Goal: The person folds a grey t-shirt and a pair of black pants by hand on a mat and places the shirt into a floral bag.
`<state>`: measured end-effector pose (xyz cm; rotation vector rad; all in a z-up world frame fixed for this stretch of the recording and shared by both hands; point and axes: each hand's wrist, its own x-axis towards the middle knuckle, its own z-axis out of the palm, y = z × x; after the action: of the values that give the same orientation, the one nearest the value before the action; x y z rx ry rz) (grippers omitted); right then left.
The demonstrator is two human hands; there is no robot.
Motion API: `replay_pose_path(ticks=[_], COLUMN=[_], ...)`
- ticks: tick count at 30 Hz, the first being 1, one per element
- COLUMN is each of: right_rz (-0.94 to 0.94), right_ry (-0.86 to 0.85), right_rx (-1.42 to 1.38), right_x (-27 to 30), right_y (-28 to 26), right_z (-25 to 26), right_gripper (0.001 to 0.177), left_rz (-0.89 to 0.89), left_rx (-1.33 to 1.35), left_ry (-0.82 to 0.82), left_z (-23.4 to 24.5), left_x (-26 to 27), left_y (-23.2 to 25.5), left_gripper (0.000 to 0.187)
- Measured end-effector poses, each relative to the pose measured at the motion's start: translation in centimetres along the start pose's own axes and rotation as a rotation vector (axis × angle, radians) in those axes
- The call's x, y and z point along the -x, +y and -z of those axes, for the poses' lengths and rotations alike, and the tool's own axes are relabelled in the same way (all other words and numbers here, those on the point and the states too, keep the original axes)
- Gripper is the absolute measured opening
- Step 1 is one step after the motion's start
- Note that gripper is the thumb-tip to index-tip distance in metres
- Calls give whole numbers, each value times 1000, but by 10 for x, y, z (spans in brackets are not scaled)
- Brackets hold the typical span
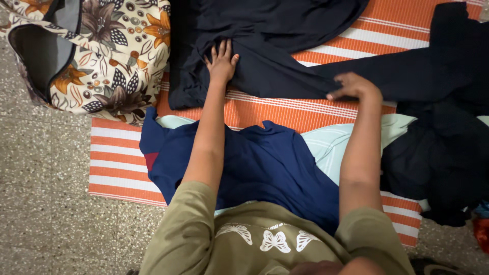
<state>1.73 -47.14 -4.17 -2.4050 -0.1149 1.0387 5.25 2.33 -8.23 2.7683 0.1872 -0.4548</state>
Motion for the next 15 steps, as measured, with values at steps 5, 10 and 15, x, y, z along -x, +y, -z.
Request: replay_pose_path(ticks=[5, 10, 15], right_rz=[-292, 262, 455], right_ry=[469, 646, 541], right_rx=[173, -196, -258], right_x=[54, 76, 91], right_y=[4, -52, -105], right_z=[15, 29, 35], right_gripper=[23, 25, 38], left_rz=[-62, -692, -1055], left_rx=[-80, 338, 448], left_ry=[238, 379, 204], left_z=[19, 68, 59], left_x=[16, 62, 95], left_y=[24, 107, 197], left_gripper=[57, 49, 74])
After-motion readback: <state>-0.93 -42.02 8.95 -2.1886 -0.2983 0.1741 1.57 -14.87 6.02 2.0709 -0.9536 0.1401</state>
